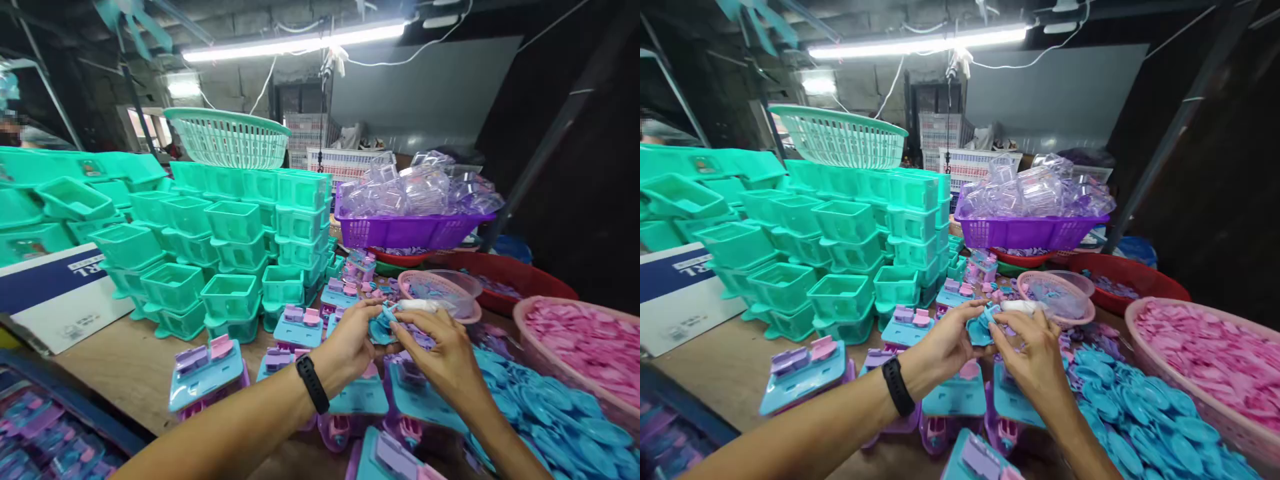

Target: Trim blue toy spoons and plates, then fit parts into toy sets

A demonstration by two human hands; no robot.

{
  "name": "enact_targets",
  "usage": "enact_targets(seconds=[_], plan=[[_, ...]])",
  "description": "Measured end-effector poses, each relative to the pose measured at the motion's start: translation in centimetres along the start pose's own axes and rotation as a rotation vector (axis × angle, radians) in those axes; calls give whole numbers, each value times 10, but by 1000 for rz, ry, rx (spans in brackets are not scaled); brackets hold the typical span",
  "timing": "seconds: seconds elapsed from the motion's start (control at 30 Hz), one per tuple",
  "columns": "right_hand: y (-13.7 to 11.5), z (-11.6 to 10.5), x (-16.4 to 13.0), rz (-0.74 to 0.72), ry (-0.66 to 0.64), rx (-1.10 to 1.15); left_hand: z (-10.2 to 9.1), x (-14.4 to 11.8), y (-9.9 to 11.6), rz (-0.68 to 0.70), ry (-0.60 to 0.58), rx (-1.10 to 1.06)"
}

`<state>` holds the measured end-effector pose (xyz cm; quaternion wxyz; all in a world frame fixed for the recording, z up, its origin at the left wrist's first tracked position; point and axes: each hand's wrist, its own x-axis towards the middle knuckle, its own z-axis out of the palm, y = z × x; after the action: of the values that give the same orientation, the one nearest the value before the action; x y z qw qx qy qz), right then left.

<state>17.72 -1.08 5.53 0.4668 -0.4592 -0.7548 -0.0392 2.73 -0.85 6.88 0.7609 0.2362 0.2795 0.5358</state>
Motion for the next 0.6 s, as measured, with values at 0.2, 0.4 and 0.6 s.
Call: enact_targets(seconds=[0.2, 0.4, 0.6], plan=[[-10, 33, 25, 78, -196, 242, -33, 0, 25, -16, 30, 44], [-20, 63, 40, 4, -229, 274, -51, 1, 44, 56, 74, 30], [-16, 73, 65, 161, -155, 341, -58, 2, 69, 51, 193, 71]])
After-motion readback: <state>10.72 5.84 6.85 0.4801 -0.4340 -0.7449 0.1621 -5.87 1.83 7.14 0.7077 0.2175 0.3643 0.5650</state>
